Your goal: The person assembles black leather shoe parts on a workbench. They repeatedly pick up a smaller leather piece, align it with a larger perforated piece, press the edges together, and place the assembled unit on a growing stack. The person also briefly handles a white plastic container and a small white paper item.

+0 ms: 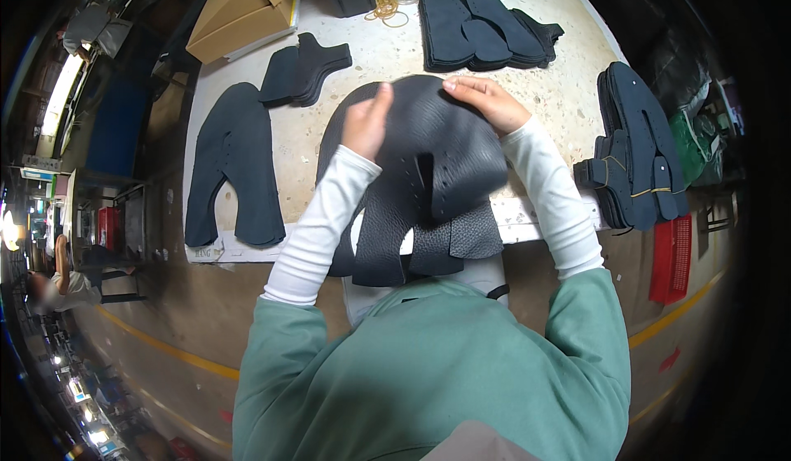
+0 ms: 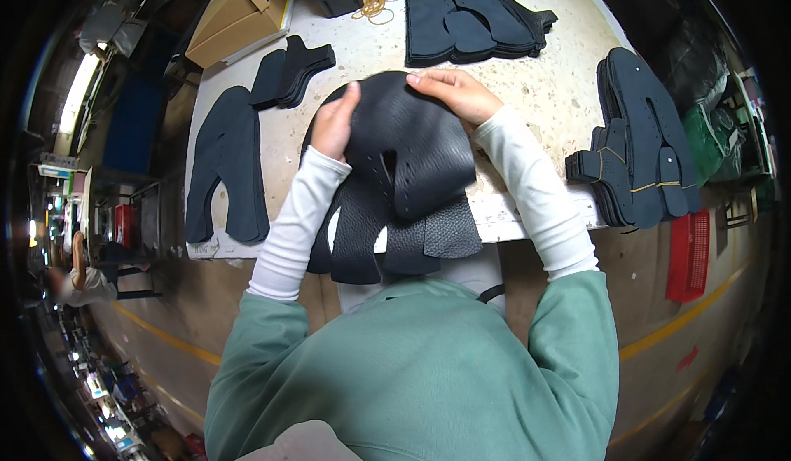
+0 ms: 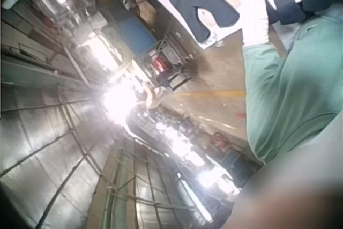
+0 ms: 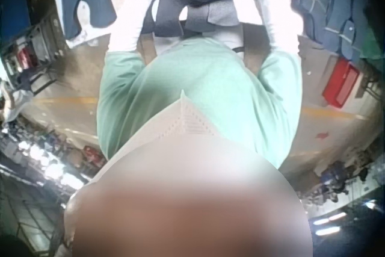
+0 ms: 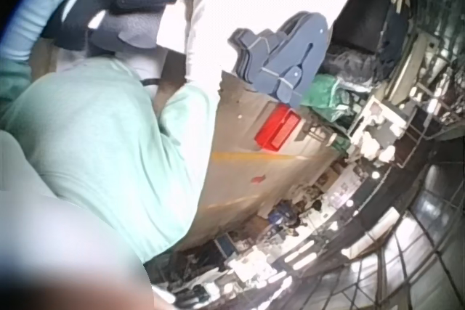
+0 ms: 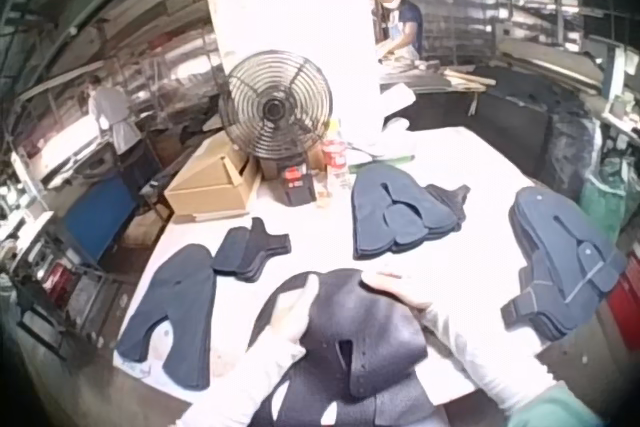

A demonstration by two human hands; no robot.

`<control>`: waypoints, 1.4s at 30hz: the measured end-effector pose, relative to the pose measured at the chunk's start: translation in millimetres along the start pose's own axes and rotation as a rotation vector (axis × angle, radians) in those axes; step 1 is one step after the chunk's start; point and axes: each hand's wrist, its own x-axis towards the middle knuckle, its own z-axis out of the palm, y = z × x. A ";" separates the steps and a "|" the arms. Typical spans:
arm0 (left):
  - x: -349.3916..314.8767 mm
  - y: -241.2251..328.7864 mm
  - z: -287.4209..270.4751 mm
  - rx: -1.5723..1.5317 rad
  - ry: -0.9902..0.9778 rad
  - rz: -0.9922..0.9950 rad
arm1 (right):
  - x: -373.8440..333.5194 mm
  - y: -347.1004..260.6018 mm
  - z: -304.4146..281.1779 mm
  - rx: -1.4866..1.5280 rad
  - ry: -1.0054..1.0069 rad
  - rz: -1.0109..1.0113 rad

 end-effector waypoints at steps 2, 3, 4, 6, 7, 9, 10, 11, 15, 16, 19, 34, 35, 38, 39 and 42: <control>-11.7 -1.6 15.8 0.071 -0.073 0.160 | 12.9 -6.5 -6.7 -0.239 -0.115 -0.058; -15.1 0.8 17.7 0.093 -0.113 0.182 | 18.1 -6.7 -5.9 -0.259 -0.174 -0.092; -18.3 3.5 19.7 0.040 -0.111 0.157 | 23.5 -6.6 -4.4 -0.271 -0.230 -0.125; -22.6 10.0 20.7 -0.114 -0.119 0.163 | 29.1 -4.7 -0.3 -0.179 -0.299 -0.116; -23.1 13.9 18.0 -0.154 -0.101 0.126 | 29.5 -2.7 2.2 -0.075 -0.312 -0.076; -25.0 19.5 13.7 -0.116 -0.125 0.171 | 28.2 0.5 6.0 0.072 -0.323 -0.029; -26.2 21.2 12.3 -0.124 -0.135 0.195 | 26.8 1.2 6.9 0.073 -0.326 -0.023; -26.9 22.3 11.7 -0.107 -0.132 0.180 | 25.4 1.1 6.7 0.074 -0.326 -0.014; -30.9 24.9 11.7 -0.079 -0.113 0.206 | 20.6 -2.7 7.3 0.063 -0.264 0.056; -31.8 25.7 11.6 -0.079 -0.122 0.190 | 19.9 -4.1 8.1 0.048 -0.268 0.046; -32.9 28.0 10.3 -0.086 -0.126 0.185 | 18.2 -8.3 10.5 -0.008 -0.258 0.028; 10.1 42.0 -21.6 0.094 -0.126 0.309 | 24.6 -18.7 2.4 -0.254 -0.189 -0.076; 13.9 46.6 -22.4 0.187 -0.139 0.373 | 29.7 -20.9 2.1 -0.344 -0.211 -0.094; 23.6 60.4 -16.3 0.407 -0.114 0.511 | 53.3 -30.9 5.1 -0.653 -0.243 -0.151; 26.3 63.0 -10.6 0.479 -0.053 0.540 | 63.2 -33.6 8.4 -0.712 -0.225 -0.225; 35.4 63.7 6.1 0.632 0.027 0.676 | 88.7 -39.1 12.0 -0.920 -0.234 -0.323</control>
